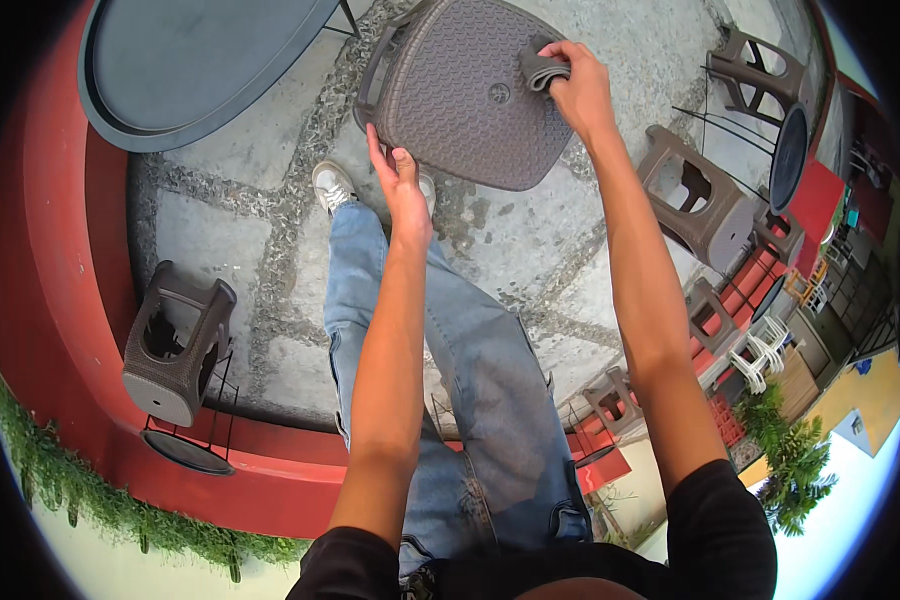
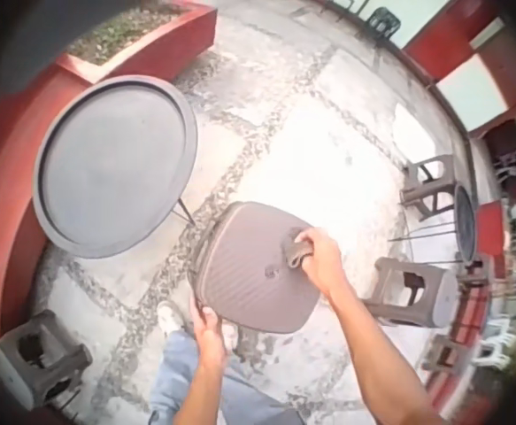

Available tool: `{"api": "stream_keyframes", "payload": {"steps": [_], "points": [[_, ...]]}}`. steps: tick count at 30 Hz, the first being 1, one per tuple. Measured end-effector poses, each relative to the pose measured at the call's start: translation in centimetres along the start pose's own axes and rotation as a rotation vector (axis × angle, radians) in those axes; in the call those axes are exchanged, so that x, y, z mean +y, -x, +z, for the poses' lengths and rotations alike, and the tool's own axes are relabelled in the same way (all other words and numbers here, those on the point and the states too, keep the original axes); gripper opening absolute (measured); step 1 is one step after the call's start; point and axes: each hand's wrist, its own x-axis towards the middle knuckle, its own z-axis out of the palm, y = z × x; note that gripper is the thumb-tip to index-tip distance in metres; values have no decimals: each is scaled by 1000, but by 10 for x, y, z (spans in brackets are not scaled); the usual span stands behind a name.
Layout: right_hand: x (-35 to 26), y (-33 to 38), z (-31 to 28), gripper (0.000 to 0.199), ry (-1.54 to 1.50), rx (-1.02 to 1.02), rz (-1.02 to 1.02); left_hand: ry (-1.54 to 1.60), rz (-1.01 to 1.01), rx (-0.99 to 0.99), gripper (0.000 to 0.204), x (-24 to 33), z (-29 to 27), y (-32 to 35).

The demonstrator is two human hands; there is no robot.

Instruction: Wiping down outdoor tables and plastic stools with a cloth and arranging them.

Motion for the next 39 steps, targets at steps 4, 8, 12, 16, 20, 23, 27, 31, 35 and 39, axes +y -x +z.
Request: {"api": "stream_keyframes", "payload": {"steps": [4,8,12,16,20,23,27,31,35,39], "points": [[-67,82,37,39,-21,-115,30,-28,-18,6,74,5,-3,-1],[-102,174,39,41,-147,-416,26,-64,-96,-20,66,7,-2,3],[-76,220,17,41,-320,-593,284,-194,-30,-123,69,7,-35,-13],[-14,145,-66,27,-204,-224,186,-178,-64,-78,74,29,-9,-5],[41,36,-103,43,-48,180,222,-209,-79,-75,70,22,-11,-7],[61,12,-72,72,-47,107,331,-222,-96,-71,68,12,-12,-9],[47,91,12,91,-388,282,269,-221,-191,-98,67,8,-23,-15],[-44,205,70,95,-566,447,581,-260,-228,-154,70,17,-39,-22],[-99,342,139,82,-805,-300,450,-283,-292,-227,75,9,-29,-19],[-199,430,174,77,-1027,-549,577,-440,-338,-181,77,34,-43,-20]]}}
